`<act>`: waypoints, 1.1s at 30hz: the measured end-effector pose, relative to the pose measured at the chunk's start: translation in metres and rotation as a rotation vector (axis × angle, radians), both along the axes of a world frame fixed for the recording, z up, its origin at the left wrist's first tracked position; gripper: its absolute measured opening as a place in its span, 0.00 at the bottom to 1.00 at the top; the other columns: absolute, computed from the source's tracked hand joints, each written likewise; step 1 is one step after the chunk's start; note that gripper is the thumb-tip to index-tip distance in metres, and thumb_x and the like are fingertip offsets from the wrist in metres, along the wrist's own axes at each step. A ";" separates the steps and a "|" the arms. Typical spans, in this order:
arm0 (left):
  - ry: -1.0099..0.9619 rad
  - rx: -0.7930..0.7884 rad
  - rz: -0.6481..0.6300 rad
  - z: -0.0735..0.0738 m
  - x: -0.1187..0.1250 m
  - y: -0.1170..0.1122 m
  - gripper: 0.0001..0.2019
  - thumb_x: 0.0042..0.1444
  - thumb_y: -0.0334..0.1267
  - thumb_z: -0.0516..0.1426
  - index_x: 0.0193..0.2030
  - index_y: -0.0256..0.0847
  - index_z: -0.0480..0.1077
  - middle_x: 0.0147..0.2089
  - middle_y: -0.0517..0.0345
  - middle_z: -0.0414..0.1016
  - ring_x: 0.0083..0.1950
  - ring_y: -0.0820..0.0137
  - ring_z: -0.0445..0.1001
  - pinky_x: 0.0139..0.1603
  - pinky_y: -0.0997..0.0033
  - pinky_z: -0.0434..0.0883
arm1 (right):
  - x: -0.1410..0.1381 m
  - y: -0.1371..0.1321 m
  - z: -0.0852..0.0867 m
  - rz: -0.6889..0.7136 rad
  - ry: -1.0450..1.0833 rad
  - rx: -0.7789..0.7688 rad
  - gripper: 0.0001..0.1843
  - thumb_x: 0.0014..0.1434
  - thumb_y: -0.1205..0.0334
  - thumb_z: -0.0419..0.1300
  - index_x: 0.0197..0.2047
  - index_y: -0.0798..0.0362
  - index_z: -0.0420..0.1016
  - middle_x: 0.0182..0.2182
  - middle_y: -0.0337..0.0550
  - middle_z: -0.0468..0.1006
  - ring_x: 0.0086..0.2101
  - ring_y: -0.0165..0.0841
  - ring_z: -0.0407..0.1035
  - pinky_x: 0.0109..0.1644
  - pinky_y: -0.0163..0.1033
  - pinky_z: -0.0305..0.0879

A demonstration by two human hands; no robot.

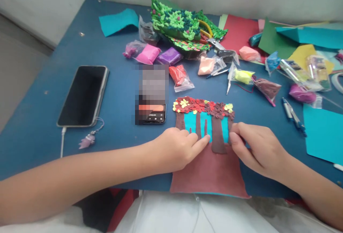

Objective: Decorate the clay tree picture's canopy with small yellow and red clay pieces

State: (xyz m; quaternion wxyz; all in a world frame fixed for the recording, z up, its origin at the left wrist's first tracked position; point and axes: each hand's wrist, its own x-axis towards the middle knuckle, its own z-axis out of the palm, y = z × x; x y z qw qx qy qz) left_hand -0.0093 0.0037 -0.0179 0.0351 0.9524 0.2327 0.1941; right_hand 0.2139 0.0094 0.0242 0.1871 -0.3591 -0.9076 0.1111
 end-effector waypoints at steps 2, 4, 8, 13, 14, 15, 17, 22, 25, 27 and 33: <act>0.014 0.006 0.019 -0.001 0.002 0.000 0.16 0.61 0.26 0.44 0.50 0.31 0.68 0.22 0.61 0.67 0.19 0.69 0.66 0.15 0.69 0.57 | 0.001 0.000 0.000 0.013 -0.023 0.030 0.17 0.65 0.69 0.46 0.24 0.50 0.54 0.16 0.32 0.57 0.17 0.25 0.52 0.21 0.33 0.50; 0.032 0.017 0.029 -0.001 0.004 0.000 0.16 0.61 0.26 0.44 0.51 0.29 0.67 0.22 0.60 0.67 0.19 0.68 0.66 0.15 0.68 0.57 | 0.001 -0.001 -0.002 0.024 -0.046 0.063 0.17 0.66 0.67 0.47 0.24 0.51 0.57 0.16 0.33 0.60 0.18 0.26 0.55 0.22 0.33 0.51; 0.044 0.057 0.007 -0.002 0.003 -0.001 0.16 0.61 0.26 0.45 0.52 0.27 0.67 0.22 0.60 0.67 0.19 0.68 0.66 0.15 0.68 0.58 | 0.001 -0.001 -0.006 0.020 -0.033 0.101 0.09 0.65 0.64 0.52 0.32 0.54 0.67 0.21 0.37 0.70 0.22 0.26 0.63 0.26 0.32 0.58; 0.028 0.071 -0.022 -0.001 0.001 0.000 0.15 0.62 0.26 0.45 0.48 0.32 0.70 0.21 0.61 0.66 0.20 0.69 0.66 0.16 0.68 0.58 | 0.004 0.002 -0.008 0.004 -0.017 0.130 0.03 0.63 0.68 0.54 0.38 0.55 0.68 0.27 0.40 0.76 0.27 0.27 0.70 0.31 0.31 0.64; 0.025 0.064 -0.020 -0.001 0.001 0.000 0.15 0.62 0.27 0.45 0.48 0.33 0.70 0.21 0.61 0.66 0.20 0.69 0.66 0.16 0.69 0.58 | 0.005 0.002 -0.008 0.002 -0.015 0.138 0.03 0.63 0.68 0.54 0.39 0.55 0.68 0.29 0.41 0.77 0.28 0.28 0.71 0.32 0.31 0.64; 0.022 0.060 -0.020 -0.001 0.001 0.000 0.15 0.62 0.27 0.45 0.48 0.35 0.70 0.21 0.61 0.65 0.20 0.69 0.65 0.16 0.69 0.58 | 0.005 0.003 -0.009 0.000 -0.014 0.148 0.03 0.63 0.69 0.54 0.40 0.55 0.68 0.30 0.42 0.78 0.30 0.29 0.72 0.33 0.31 0.65; 0.019 0.064 -0.024 -0.002 0.001 0.001 0.16 0.63 0.28 0.44 0.48 0.38 0.71 0.21 0.61 0.65 0.19 0.70 0.65 0.16 0.70 0.58 | 0.006 0.003 -0.010 -0.004 -0.015 0.166 0.05 0.63 0.70 0.52 0.42 0.56 0.67 0.33 0.44 0.79 0.33 0.30 0.73 0.36 0.32 0.66; 0.015 0.102 -0.018 0.000 0.002 0.001 0.15 0.63 0.27 0.44 0.47 0.37 0.70 0.21 0.62 0.65 0.19 0.70 0.64 0.16 0.70 0.56 | 0.006 0.005 -0.009 -0.038 -0.041 0.191 0.07 0.65 0.67 0.49 0.36 0.55 0.66 0.26 0.42 0.76 0.26 0.29 0.69 0.30 0.32 0.63; 0.024 0.099 -0.014 0.000 0.003 0.000 0.14 0.63 0.27 0.44 0.47 0.34 0.70 0.21 0.61 0.65 0.19 0.69 0.65 0.16 0.69 0.58 | 0.005 0.006 -0.007 -0.030 -0.078 0.215 0.14 0.66 0.64 0.48 0.28 0.53 0.62 0.20 0.38 0.69 0.20 0.28 0.63 0.24 0.34 0.57; 0.025 0.098 -0.019 0.000 0.003 0.001 0.15 0.63 0.27 0.44 0.48 0.31 0.69 0.21 0.61 0.65 0.20 0.69 0.66 0.16 0.68 0.59 | 0.005 0.006 -0.007 -0.019 -0.089 0.217 0.14 0.66 0.63 0.49 0.27 0.52 0.62 0.19 0.37 0.69 0.20 0.28 0.63 0.24 0.34 0.56; 0.019 0.136 -0.006 -0.001 0.002 0.000 0.15 0.62 0.25 0.43 0.48 0.27 0.67 0.21 0.60 0.66 0.20 0.68 0.66 0.15 0.68 0.60 | 0.010 0.006 -0.012 -0.006 -0.069 0.238 0.06 0.64 0.70 0.50 0.41 0.55 0.68 0.33 0.44 0.79 0.32 0.30 0.73 0.33 0.32 0.66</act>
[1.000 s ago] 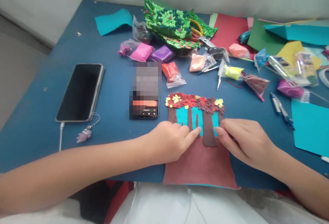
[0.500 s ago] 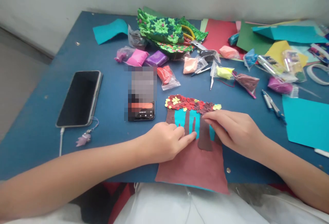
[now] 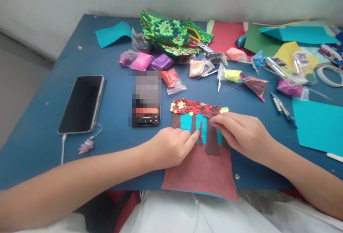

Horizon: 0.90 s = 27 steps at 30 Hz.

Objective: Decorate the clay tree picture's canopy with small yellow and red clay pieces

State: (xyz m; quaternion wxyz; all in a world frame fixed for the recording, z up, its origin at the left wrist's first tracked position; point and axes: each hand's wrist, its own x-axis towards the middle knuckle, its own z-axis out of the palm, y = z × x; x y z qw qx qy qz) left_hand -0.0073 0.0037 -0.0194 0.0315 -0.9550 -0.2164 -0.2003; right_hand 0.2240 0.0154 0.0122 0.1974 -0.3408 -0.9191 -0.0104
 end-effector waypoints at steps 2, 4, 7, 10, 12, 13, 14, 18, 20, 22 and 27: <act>-0.005 0.005 -0.005 0.000 0.000 0.000 0.15 0.62 0.25 0.43 0.47 0.26 0.67 0.21 0.60 0.65 0.19 0.69 0.66 0.15 0.68 0.60 | 0.001 0.000 0.000 0.016 0.006 0.016 0.08 0.63 0.73 0.49 0.42 0.56 0.68 0.35 0.46 0.79 0.34 0.30 0.74 0.34 0.32 0.67; -0.019 -0.001 -0.013 0.001 0.000 0.000 0.15 0.62 0.25 0.43 0.47 0.27 0.67 0.21 0.61 0.65 0.19 0.70 0.65 0.15 0.69 0.59 | 0.001 0.000 0.001 0.024 0.015 0.014 0.08 0.63 0.73 0.50 0.42 0.57 0.68 0.35 0.46 0.79 0.34 0.31 0.74 0.34 0.33 0.67; -0.033 -0.013 -0.018 0.002 0.001 0.001 0.15 0.62 0.26 0.42 0.47 0.29 0.67 0.20 0.61 0.66 0.19 0.70 0.65 0.16 0.69 0.58 | -0.001 -0.001 0.004 0.006 0.024 -0.015 0.04 0.63 0.70 0.53 0.37 0.55 0.68 0.30 0.42 0.78 0.30 0.30 0.73 0.32 0.33 0.66; -0.068 -0.035 -0.026 0.004 0.001 0.000 0.14 0.63 0.27 0.42 0.46 0.29 0.67 0.20 0.62 0.66 0.19 0.70 0.65 0.16 0.69 0.58 | -0.003 -0.002 0.007 0.001 0.020 -0.019 0.07 0.63 0.65 0.54 0.32 0.54 0.67 0.25 0.39 0.76 0.26 0.29 0.70 0.29 0.33 0.64; -0.110 -0.060 -0.035 0.005 0.001 0.000 0.13 0.63 0.26 0.43 0.44 0.30 0.68 0.20 0.62 0.66 0.19 0.71 0.64 0.17 0.70 0.58 | -0.004 -0.002 0.007 0.009 0.030 0.008 0.08 0.63 0.64 0.55 0.31 0.54 0.67 0.24 0.40 0.75 0.25 0.29 0.70 0.28 0.34 0.63; -0.129 -0.068 -0.040 0.006 0.001 -0.001 0.13 0.63 0.26 0.43 0.43 0.30 0.68 0.19 0.62 0.66 0.19 0.71 0.64 0.17 0.70 0.58 | -0.003 -0.002 0.007 0.014 0.040 0.022 0.07 0.63 0.65 0.55 0.32 0.55 0.67 0.25 0.41 0.76 0.26 0.30 0.71 0.29 0.34 0.63; -0.143 -0.069 -0.044 0.007 0.001 -0.001 0.13 0.63 0.26 0.43 0.43 0.30 0.68 0.19 0.62 0.65 0.19 0.71 0.63 0.17 0.70 0.58 | -0.003 -0.002 0.007 0.019 0.049 0.035 0.05 0.63 0.67 0.54 0.34 0.55 0.67 0.27 0.42 0.77 0.27 0.30 0.72 0.30 0.33 0.64; -0.180 -0.064 -0.048 0.011 0.002 -0.001 0.14 0.63 0.25 0.41 0.42 0.30 0.67 0.19 0.62 0.64 0.20 0.72 0.61 0.18 0.71 0.58 | 0.000 -0.002 0.004 0.033 0.069 0.040 0.05 0.62 0.72 0.53 0.38 0.55 0.68 0.31 0.42 0.79 0.31 0.29 0.73 0.33 0.32 0.66; -0.195 -0.076 -0.043 0.012 0.003 -0.001 0.15 0.64 0.25 0.41 0.41 0.31 0.68 0.19 0.62 0.64 0.19 0.72 0.60 0.17 0.71 0.57 | 0.000 -0.002 0.005 0.020 0.079 0.042 0.04 0.62 0.71 0.55 0.35 0.54 0.68 0.26 0.39 0.78 0.27 0.28 0.72 0.31 0.32 0.65; -0.202 -0.094 -0.047 0.012 0.003 -0.001 0.15 0.63 0.25 0.41 0.40 0.31 0.68 0.19 0.63 0.63 0.19 0.72 0.59 0.17 0.72 0.56 | -0.002 -0.003 0.006 0.014 0.088 0.048 0.06 0.61 0.69 0.57 0.32 0.54 0.66 0.23 0.38 0.75 0.24 0.28 0.70 0.29 0.32 0.64; -0.213 -0.184 -0.071 0.012 0.002 -0.002 0.14 0.62 0.25 0.42 0.39 0.30 0.69 0.20 0.61 0.65 0.20 0.71 0.61 0.17 0.71 0.57 | -0.004 -0.007 0.010 0.123 0.129 0.051 0.09 0.61 0.69 0.57 0.30 0.53 0.63 0.19 0.37 0.71 0.20 0.27 0.62 0.24 0.34 0.59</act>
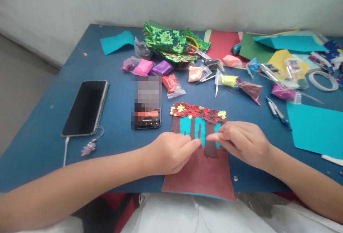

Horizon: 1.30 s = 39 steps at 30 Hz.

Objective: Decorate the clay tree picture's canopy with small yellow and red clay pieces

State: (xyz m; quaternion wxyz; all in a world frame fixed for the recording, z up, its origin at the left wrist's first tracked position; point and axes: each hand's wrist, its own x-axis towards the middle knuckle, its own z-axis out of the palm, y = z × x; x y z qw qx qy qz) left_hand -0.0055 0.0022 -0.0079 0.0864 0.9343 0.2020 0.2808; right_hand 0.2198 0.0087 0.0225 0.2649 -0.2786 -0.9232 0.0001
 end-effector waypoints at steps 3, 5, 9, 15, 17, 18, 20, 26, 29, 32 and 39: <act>-0.058 -0.182 -0.016 0.003 -0.001 -0.003 0.14 0.60 0.25 0.44 0.42 0.28 0.69 0.23 0.58 0.70 0.22 0.71 0.65 0.20 0.72 0.60 | 0.003 -0.005 -0.004 0.115 0.017 0.094 0.04 0.62 0.70 0.55 0.35 0.54 0.66 0.20 0.39 0.72 0.22 0.29 0.64 0.25 0.35 0.60; -0.063 -0.449 -0.031 0.008 -0.002 -0.005 0.14 0.60 0.25 0.44 0.45 0.30 0.69 0.27 0.58 0.72 0.25 0.73 0.67 0.24 0.75 0.64 | 0.005 -0.009 -0.008 0.155 0.041 0.218 0.03 0.63 0.68 0.54 0.37 0.53 0.68 0.21 0.39 0.74 0.24 0.30 0.66 0.25 0.37 0.60; -0.104 -0.814 -0.029 0.020 -0.002 -0.009 0.12 0.61 0.27 0.46 0.42 0.34 0.71 0.23 0.64 0.66 0.23 0.77 0.62 0.25 0.79 0.62 | 0.001 -0.012 -0.009 0.114 0.049 0.272 0.05 0.60 0.63 0.59 0.40 0.52 0.69 0.20 0.36 0.73 0.22 0.28 0.65 0.23 0.36 0.56; -0.286 -0.813 0.148 0.019 -0.002 -0.009 0.09 0.60 0.30 0.50 0.44 0.34 0.68 0.18 0.73 0.48 0.17 0.80 0.50 0.18 0.80 0.53 | -0.011 -0.016 0.000 0.052 0.314 -0.665 0.21 0.62 0.50 0.56 0.51 0.55 0.63 0.17 0.30 0.67 0.17 0.22 0.59 0.21 0.27 0.57; -0.334 -0.803 0.217 0.018 -0.002 -0.007 0.08 0.61 0.33 0.51 0.45 0.35 0.67 0.18 0.73 0.49 0.17 0.80 0.50 0.18 0.81 0.53 | -0.012 -0.017 0.001 0.083 0.469 -1.005 0.23 0.63 0.48 0.54 0.53 0.55 0.63 0.17 0.30 0.66 0.17 0.22 0.58 0.20 0.27 0.56; -0.347 -0.790 0.246 0.017 -0.003 -0.006 0.09 0.61 0.34 0.52 0.46 0.35 0.67 0.19 0.72 0.51 0.18 0.80 0.51 0.18 0.81 0.53 | -0.012 -0.017 0.001 0.094 0.530 -1.146 0.24 0.63 0.47 0.52 0.54 0.55 0.63 0.17 0.31 0.66 0.16 0.22 0.57 0.20 0.28 0.56; -0.347 -0.738 0.277 0.017 -0.003 -0.004 0.09 0.62 0.37 0.53 0.45 0.36 0.68 0.19 0.72 0.52 0.18 0.79 0.52 0.18 0.81 0.55 | -0.011 -0.017 0.001 0.095 0.610 -1.339 0.26 0.63 0.44 0.51 0.54 0.57 0.64 0.17 0.32 0.66 0.16 0.23 0.57 0.19 0.29 0.55; -0.364 -0.567 0.292 0.016 -0.002 -0.002 0.08 0.61 0.37 0.55 0.41 0.36 0.73 0.18 0.70 0.61 0.18 0.80 0.55 0.20 0.82 0.59 | -0.011 -0.013 0.001 0.127 0.565 -1.581 0.36 0.61 0.36 0.46 0.59 0.58 0.61 0.21 0.37 0.69 0.18 0.25 0.59 0.22 0.32 0.53; -0.403 -0.667 0.334 0.018 -0.002 -0.002 0.05 0.60 0.36 0.57 0.38 0.37 0.73 0.16 0.70 0.63 0.16 0.80 0.57 0.18 0.83 0.60 | -0.010 -0.011 0.000 0.171 0.536 -1.680 0.40 0.59 0.32 0.43 0.60 0.57 0.60 0.22 0.38 0.71 0.19 0.26 0.60 0.22 0.33 0.50; -0.417 -0.778 0.379 0.021 -0.004 0.000 0.07 0.59 0.38 0.57 0.33 0.37 0.71 0.16 0.70 0.64 0.16 0.80 0.59 0.18 0.83 0.60 | -0.011 -0.011 0.000 0.201 0.542 -1.711 0.42 0.58 0.30 0.41 0.59 0.56 0.61 0.23 0.39 0.72 0.20 0.26 0.60 0.23 0.34 0.50; -0.347 -0.842 0.292 0.026 -0.008 0.003 0.18 0.64 0.38 0.46 0.24 0.36 0.65 0.21 0.64 0.65 0.22 0.77 0.65 0.23 0.80 0.63 | -0.016 -0.009 -0.005 0.122 0.723 -1.570 0.15 0.55 0.55 0.64 0.33 0.53 0.63 0.25 0.33 0.64 0.23 0.23 0.60 0.25 0.30 0.56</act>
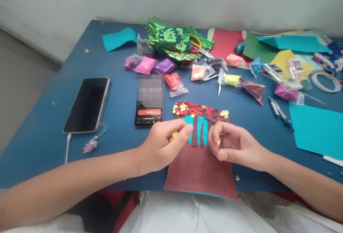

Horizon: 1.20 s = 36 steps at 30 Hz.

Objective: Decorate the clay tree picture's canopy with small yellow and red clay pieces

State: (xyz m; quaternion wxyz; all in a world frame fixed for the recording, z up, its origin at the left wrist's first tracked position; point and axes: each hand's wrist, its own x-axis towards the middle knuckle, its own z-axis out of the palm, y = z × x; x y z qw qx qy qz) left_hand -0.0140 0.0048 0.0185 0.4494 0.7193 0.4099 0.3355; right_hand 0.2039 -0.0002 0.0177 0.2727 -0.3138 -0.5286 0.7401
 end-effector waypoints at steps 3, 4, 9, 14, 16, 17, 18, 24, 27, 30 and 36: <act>0.023 0.026 -0.023 -0.001 0.001 0.000 0.18 0.64 0.37 0.46 0.23 0.37 0.64 0.20 0.65 0.63 0.21 0.78 0.63 0.22 0.80 0.61 | 0.000 0.004 0.000 0.052 0.198 -0.176 0.15 0.59 0.55 0.61 0.31 0.53 0.60 0.23 0.32 0.62 0.19 0.21 0.57 0.21 0.29 0.52; 0.029 0.036 -0.028 -0.001 0.001 0.000 0.18 0.64 0.37 0.46 0.23 0.37 0.64 0.20 0.65 0.63 0.21 0.78 0.63 0.22 0.80 0.61 | 0.000 0.006 0.000 0.051 0.215 -0.205 0.15 0.59 0.54 0.61 0.30 0.54 0.60 0.23 0.32 0.62 0.19 0.21 0.56 0.20 0.29 0.52; 0.036 0.058 -0.043 -0.003 0.002 0.000 0.18 0.63 0.35 0.46 0.22 0.36 0.63 0.20 0.65 0.64 0.21 0.78 0.63 0.23 0.80 0.60 | 0.003 0.009 -0.002 0.010 0.242 -0.314 0.15 0.58 0.54 0.61 0.29 0.55 0.62 0.23 0.34 0.63 0.20 0.21 0.59 0.21 0.29 0.51; 0.040 0.065 -0.050 -0.005 0.002 0.001 0.17 0.63 0.33 0.47 0.22 0.36 0.63 0.19 0.65 0.62 0.21 0.79 0.61 0.23 0.80 0.59 | 0.006 0.008 -0.007 -0.004 0.326 -0.388 0.09 0.60 0.60 0.61 0.31 0.56 0.71 0.24 0.36 0.69 0.19 0.20 0.63 0.22 0.28 0.53; 0.036 0.072 -0.059 -0.006 0.002 0.001 0.17 0.63 0.33 0.47 0.21 0.36 0.62 0.19 0.65 0.62 0.21 0.79 0.60 0.23 0.80 0.59 | 0.007 0.008 -0.008 -0.001 0.328 -0.390 0.09 0.60 0.60 0.60 0.32 0.56 0.73 0.24 0.38 0.71 0.20 0.21 0.65 0.23 0.28 0.54; 0.033 0.075 -0.062 -0.006 0.002 0.001 0.17 0.62 0.33 0.47 0.21 0.36 0.62 0.19 0.65 0.61 0.21 0.79 0.60 0.23 0.80 0.58 | 0.008 0.008 -0.008 -0.001 0.325 -0.394 0.09 0.60 0.60 0.60 0.32 0.56 0.74 0.24 0.38 0.71 0.20 0.21 0.65 0.23 0.28 0.54; 0.032 0.078 -0.065 -0.006 0.003 0.001 0.17 0.62 0.33 0.47 0.21 0.36 0.62 0.19 0.65 0.61 0.21 0.79 0.60 0.23 0.80 0.58 | 0.008 0.008 -0.008 0.000 0.326 -0.401 0.09 0.61 0.60 0.59 0.33 0.56 0.74 0.24 0.38 0.71 0.21 0.21 0.66 0.23 0.28 0.54; 0.044 0.106 -0.069 -0.006 0.003 0.001 0.17 0.62 0.32 0.47 0.20 0.37 0.60 0.18 0.66 0.58 0.21 0.79 0.57 0.23 0.80 0.57 | 0.007 0.011 -0.008 -0.010 0.327 -0.380 0.11 0.61 0.60 0.58 0.30 0.58 0.74 0.27 0.39 0.69 0.24 0.22 0.65 0.26 0.30 0.56; 0.051 0.119 -0.072 -0.007 0.003 0.001 0.17 0.62 0.32 0.47 0.20 0.37 0.60 0.18 0.66 0.57 0.21 0.79 0.56 0.23 0.79 0.56 | 0.007 0.011 -0.009 -0.007 0.332 -0.358 0.11 0.61 0.63 0.58 0.29 0.59 0.74 0.28 0.40 0.68 0.25 0.22 0.64 0.27 0.30 0.55; 0.049 0.128 -0.080 -0.008 0.003 0.001 0.18 0.62 0.31 0.47 0.20 0.37 0.58 0.19 0.67 0.54 0.21 0.79 0.55 0.23 0.79 0.55 | 0.007 0.010 -0.009 0.012 0.373 -0.383 0.11 0.62 0.63 0.56 0.29 0.59 0.72 0.26 0.39 0.66 0.23 0.22 0.61 0.27 0.31 0.53; 0.044 0.149 -0.101 -0.008 0.003 0.000 0.18 0.61 0.30 0.47 0.19 0.38 0.52 0.20 0.67 0.47 0.21 0.79 0.50 0.23 0.78 0.53 | 0.004 0.011 -0.001 -0.020 0.457 -0.584 0.08 0.60 0.67 0.53 0.28 0.57 0.66 0.23 0.35 0.58 0.20 0.22 0.52 0.26 0.31 0.49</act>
